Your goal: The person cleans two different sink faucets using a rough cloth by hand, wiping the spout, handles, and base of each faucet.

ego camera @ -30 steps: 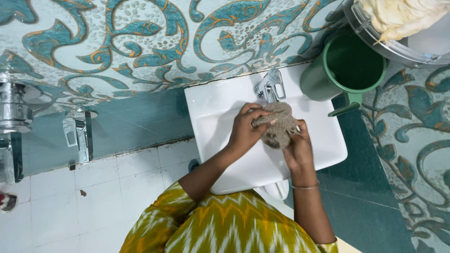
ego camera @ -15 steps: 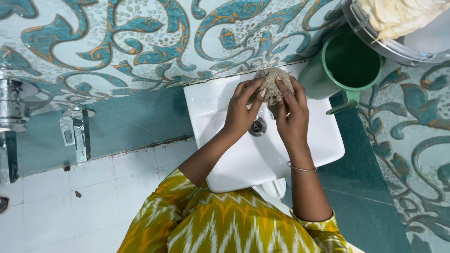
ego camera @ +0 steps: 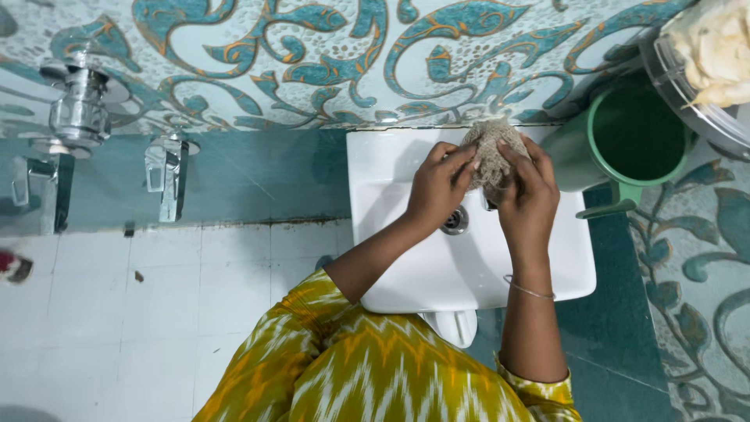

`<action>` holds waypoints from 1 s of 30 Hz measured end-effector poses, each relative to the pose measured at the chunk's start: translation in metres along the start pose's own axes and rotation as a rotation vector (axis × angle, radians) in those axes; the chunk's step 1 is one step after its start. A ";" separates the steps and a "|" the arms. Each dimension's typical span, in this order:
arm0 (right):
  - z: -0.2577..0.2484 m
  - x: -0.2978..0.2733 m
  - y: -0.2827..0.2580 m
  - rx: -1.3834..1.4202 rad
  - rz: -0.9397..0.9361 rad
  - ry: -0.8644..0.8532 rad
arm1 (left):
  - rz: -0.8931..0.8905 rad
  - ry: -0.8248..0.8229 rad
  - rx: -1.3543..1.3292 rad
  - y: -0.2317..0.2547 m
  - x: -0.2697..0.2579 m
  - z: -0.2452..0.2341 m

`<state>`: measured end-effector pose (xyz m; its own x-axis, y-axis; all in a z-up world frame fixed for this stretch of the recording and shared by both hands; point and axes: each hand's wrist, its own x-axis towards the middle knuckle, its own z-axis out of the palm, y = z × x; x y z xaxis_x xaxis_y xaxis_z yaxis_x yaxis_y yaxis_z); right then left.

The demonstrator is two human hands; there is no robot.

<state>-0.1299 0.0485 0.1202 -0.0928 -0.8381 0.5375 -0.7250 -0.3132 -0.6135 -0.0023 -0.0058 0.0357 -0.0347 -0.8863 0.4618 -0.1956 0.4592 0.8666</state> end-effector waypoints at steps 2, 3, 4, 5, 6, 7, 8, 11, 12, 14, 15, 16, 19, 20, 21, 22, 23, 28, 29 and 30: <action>-0.003 -0.017 -0.005 -0.011 0.030 0.017 | 0.001 -0.027 0.017 0.005 -0.022 0.001; -0.004 -0.024 -0.006 -0.050 -0.002 0.025 | 0.005 -0.038 0.029 0.007 -0.029 0.001; -0.006 -0.032 -0.006 -0.088 -0.035 0.033 | -0.009 -0.055 0.028 0.009 -0.034 0.001; -0.006 -0.042 -0.008 -0.123 -0.069 0.042 | -0.024 -0.070 0.028 0.010 -0.041 0.000; -0.004 -0.051 -0.010 -0.104 -0.047 0.039 | -0.039 -0.085 0.028 0.011 -0.048 -0.002; -0.004 -0.059 -0.010 -0.090 -0.026 0.038 | -0.045 -0.099 0.049 0.011 -0.054 -0.002; -0.005 -0.065 -0.010 -0.076 -0.004 0.036 | -0.053 -0.112 0.071 0.011 -0.060 -0.002; -0.010 -0.080 -0.010 -0.046 -0.009 -0.002 | -0.057 -0.152 0.130 0.005 -0.073 -0.003; -0.012 -0.082 -0.011 -0.056 -0.024 -0.037 | -0.056 -0.167 0.147 0.002 -0.078 -0.003; -0.019 -0.085 -0.013 -0.080 -0.047 -0.109 | -0.085 -0.175 0.168 -0.001 -0.085 -0.003; -0.021 -0.086 -0.014 -0.077 -0.019 -0.153 | -0.098 -0.176 0.177 -0.002 -0.088 -0.002; -0.022 -0.087 -0.015 -0.074 0.009 -0.198 | -0.129 -0.160 0.167 -0.001 -0.094 -0.004; -0.020 -0.088 -0.023 -0.052 -0.102 -0.286 | -0.220 -0.080 0.163 0.007 -0.110 -0.025; -0.017 -0.087 -0.026 -0.040 -0.167 -0.305 | -0.251 -0.043 0.172 0.012 -0.116 -0.035; -0.013 -0.087 -0.030 0.006 -0.144 -0.334 | -0.285 -0.009 0.179 0.018 -0.122 -0.046; -0.009 -0.088 -0.036 0.051 -0.120 -0.365 | -0.275 0.026 0.190 0.023 -0.128 -0.057; -0.003 -0.089 -0.043 0.101 -0.101 -0.397 | -0.263 0.067 0.207 0.028 -0.133 -0.074; 0.029 -0.093 -0.080 0.161 -0.268 -0.450 | -0.294 0.247 0.212 0.043 -0.140 -0.126; 0.036 -0.095 -0.089 0.146 -0.299 -0.453 | -0.279 0.284 0.212 0.042 -0.141 -0.136; 0.044 -0.095 -0.099 0.155 -0.310 -0.468 | -0.262 0.320 0.211 0.042 -0.143 -0.148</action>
<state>-0.0194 0.1398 0.1042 0.4452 -0.7940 0.4139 -0.5581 -0.6075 -0.5651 0.1394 0.1488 0.0337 0.3405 -0.8924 0.2960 -0.3539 0.1700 0.9197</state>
